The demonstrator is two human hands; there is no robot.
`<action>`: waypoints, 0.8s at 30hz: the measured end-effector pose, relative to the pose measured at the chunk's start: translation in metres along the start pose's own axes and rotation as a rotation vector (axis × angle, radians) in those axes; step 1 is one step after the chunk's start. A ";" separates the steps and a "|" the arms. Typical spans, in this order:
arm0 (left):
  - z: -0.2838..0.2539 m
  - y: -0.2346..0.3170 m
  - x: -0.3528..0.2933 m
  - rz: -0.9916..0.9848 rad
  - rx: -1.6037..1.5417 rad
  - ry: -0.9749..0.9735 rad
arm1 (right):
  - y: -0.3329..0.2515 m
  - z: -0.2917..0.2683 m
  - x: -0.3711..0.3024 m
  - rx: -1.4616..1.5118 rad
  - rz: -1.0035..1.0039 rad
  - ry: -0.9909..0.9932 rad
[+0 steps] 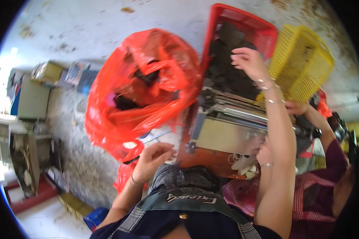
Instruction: Feeding shoe components through a roller machine to apply adhesive.
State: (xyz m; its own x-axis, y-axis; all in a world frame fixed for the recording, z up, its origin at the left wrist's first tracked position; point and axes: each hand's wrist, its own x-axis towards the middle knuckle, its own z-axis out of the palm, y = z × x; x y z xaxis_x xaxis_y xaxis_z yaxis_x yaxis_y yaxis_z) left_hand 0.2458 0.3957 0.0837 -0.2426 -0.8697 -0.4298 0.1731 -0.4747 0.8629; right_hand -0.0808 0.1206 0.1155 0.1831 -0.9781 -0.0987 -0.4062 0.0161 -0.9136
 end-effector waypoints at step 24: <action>-0.041 0.081 0.126 0.734 0.910 0.668 | -0.100 0.112 -0.122 0.085 -0.058 -0.294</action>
State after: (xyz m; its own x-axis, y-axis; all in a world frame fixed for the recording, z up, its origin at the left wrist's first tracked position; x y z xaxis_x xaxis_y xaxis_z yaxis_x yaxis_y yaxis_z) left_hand 0.2687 0.2424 0.0881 0.1850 -0.9052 0.3826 -0.6924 0.1562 0.7044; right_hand 0.0378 0.2613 0.1750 0.4601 -0.8761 -0.1440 -0.3131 -0.0083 -0.9497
